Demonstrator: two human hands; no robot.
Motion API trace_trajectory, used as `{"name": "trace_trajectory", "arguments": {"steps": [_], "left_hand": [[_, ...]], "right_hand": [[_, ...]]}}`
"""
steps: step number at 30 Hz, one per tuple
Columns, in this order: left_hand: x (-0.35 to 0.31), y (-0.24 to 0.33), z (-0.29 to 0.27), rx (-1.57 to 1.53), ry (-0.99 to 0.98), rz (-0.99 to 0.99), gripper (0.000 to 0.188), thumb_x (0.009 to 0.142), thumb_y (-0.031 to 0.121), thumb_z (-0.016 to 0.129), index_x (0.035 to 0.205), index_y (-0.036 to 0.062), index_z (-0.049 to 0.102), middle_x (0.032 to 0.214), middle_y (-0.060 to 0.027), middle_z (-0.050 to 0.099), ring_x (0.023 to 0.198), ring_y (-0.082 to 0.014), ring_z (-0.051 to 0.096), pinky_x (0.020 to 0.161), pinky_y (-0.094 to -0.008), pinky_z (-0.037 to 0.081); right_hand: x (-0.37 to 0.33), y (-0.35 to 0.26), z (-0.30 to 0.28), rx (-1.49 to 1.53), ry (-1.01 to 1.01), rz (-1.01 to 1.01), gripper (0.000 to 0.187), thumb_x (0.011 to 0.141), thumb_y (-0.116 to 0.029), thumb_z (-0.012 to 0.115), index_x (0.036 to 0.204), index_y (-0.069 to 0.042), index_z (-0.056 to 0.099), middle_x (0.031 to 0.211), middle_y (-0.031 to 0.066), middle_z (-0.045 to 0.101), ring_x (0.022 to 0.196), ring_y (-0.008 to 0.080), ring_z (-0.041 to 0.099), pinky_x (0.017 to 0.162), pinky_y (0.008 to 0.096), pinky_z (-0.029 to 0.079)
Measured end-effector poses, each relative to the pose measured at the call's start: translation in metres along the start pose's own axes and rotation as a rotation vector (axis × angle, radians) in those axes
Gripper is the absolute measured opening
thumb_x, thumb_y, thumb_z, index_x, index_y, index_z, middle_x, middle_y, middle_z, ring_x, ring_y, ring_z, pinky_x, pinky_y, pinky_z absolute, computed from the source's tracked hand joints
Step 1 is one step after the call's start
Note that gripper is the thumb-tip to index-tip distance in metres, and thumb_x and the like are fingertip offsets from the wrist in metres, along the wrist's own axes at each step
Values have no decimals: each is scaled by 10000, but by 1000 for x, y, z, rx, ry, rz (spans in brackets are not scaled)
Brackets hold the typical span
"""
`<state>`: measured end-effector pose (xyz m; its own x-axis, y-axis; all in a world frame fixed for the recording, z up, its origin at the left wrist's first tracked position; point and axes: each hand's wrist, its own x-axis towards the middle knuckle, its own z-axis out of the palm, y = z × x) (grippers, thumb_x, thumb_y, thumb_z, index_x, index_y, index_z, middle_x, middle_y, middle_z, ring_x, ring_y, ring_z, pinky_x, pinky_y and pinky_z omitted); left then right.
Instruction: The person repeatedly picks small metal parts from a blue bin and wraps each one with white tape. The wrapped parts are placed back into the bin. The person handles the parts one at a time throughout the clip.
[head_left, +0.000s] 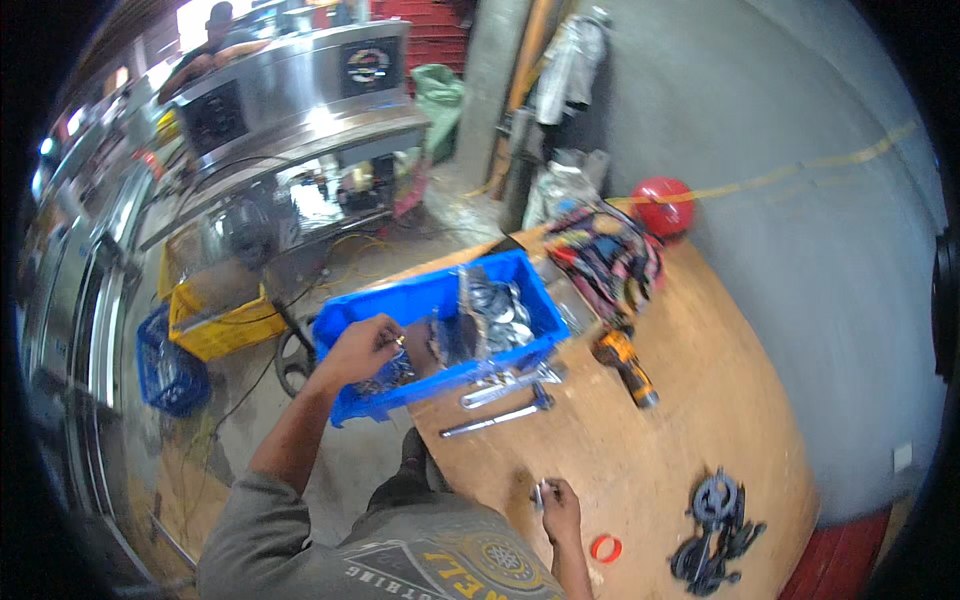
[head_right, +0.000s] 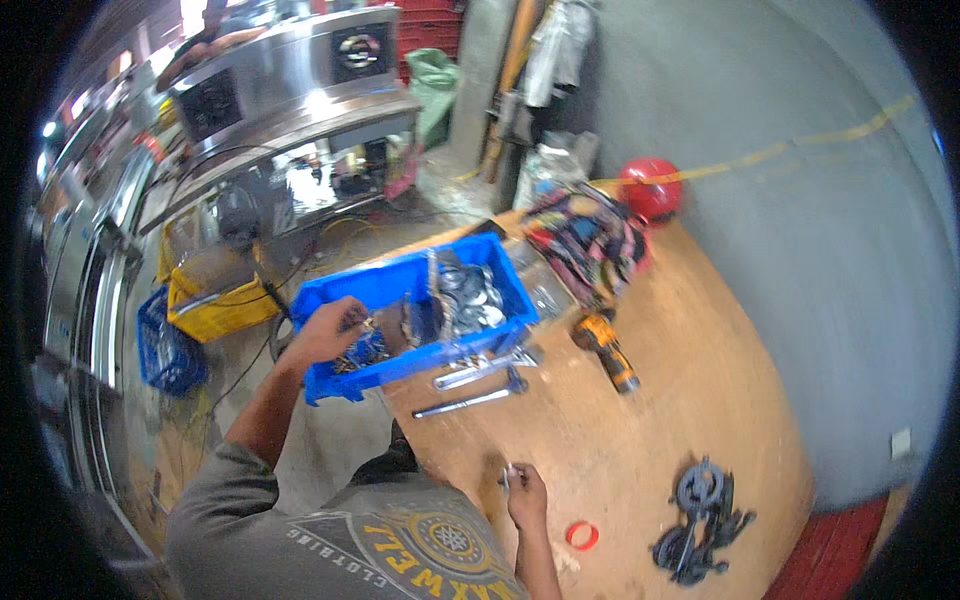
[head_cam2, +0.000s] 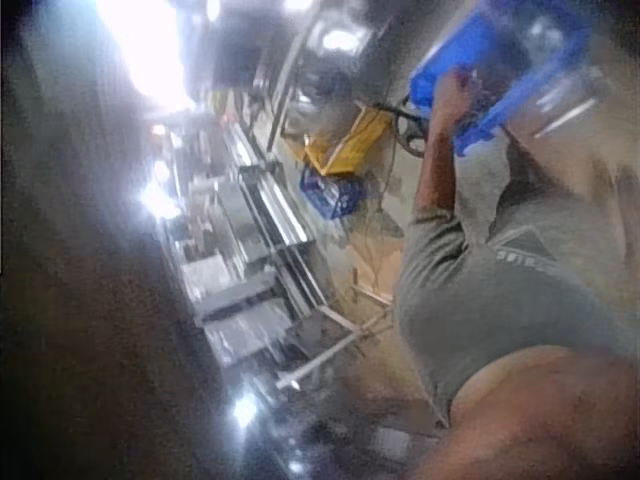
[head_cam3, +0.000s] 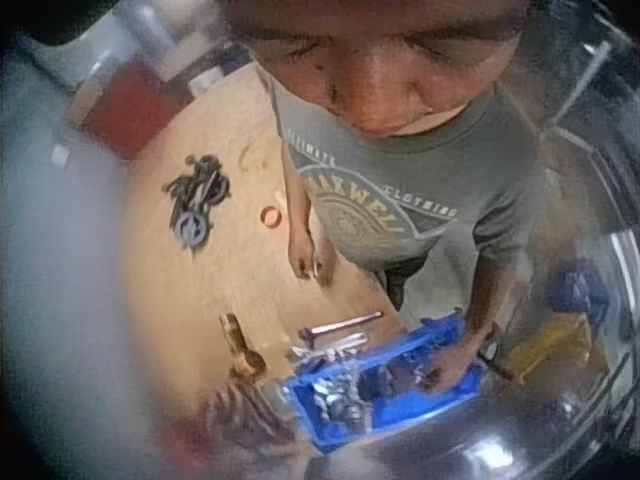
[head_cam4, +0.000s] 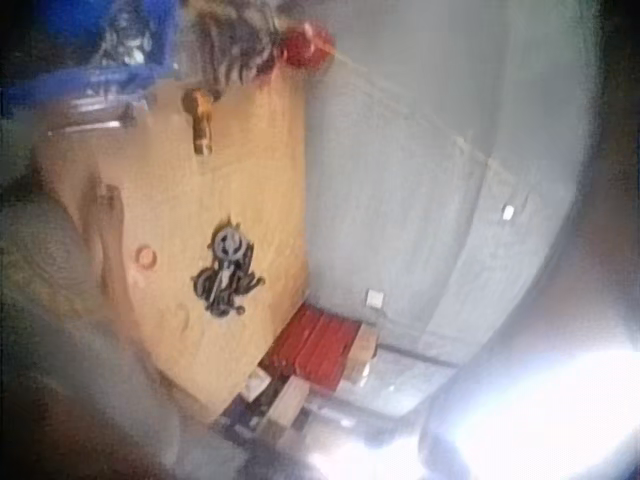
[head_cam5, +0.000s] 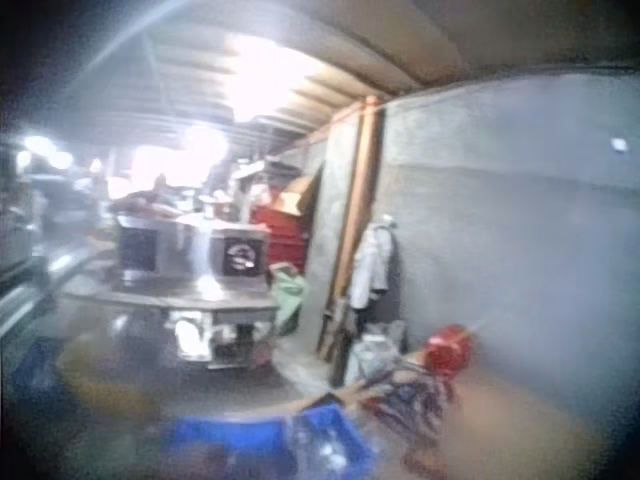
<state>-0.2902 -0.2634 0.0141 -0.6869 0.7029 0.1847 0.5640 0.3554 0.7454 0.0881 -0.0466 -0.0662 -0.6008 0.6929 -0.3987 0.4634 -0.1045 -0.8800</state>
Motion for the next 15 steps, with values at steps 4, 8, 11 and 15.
{"name": "trace_trajectory", "arguments": {"steps": [4, 8, 11, 15], "left_hand": [[-32, 94, 26, -247, -377, 78, 247, 885, 99, 660, 1112, 26, 597, 987, -92, 658, 905, -188, 631, 801, -341, 511], [-64, 153, 104, -626, -755, -11, 287, 928, 87, 630, 1180, 33, 504, 1014, -79, 598, 975, -144, 587, 839, -309, 493], [-68, 166, 135, -819, -742, -5, 300, 922, 47, 635, 1170, 40, 468, 990, -59, 578, 956, -120, 581, 814, -289, 495], [-66, 170, 145, -863, -742, 30, 296, 905, 9, 656, 1131, 51, 470, 990, -30, 568, 904, -90, 575, 763, -258, 491]], "right_hand": [[-8, -28, 3, 41, -24, -138, 181, 982, -158, 579, 1059, 0, 624, 918, 71, 675, 879, 130, 613, 802, 277, 480], [-26, -66, 5, 263, -78, -218, 182, 981, -163, 599, 1060, -2, 629, 942, 54, 666, 888, 118, 594, 814, 274, 476], [-44, -86, -3, 300, -100, -272, 192, 979, -170, 609, 1066, -1, 631, 948, 46, 662, 899, 109, 584, 821, 277, 476], [-58, -92, -15, 299, -105, -268, 206, 972, -179, 625, 1077, -2, 633, 952, 46, 664, 912, 107, 584, 830, 276, 477]]}}
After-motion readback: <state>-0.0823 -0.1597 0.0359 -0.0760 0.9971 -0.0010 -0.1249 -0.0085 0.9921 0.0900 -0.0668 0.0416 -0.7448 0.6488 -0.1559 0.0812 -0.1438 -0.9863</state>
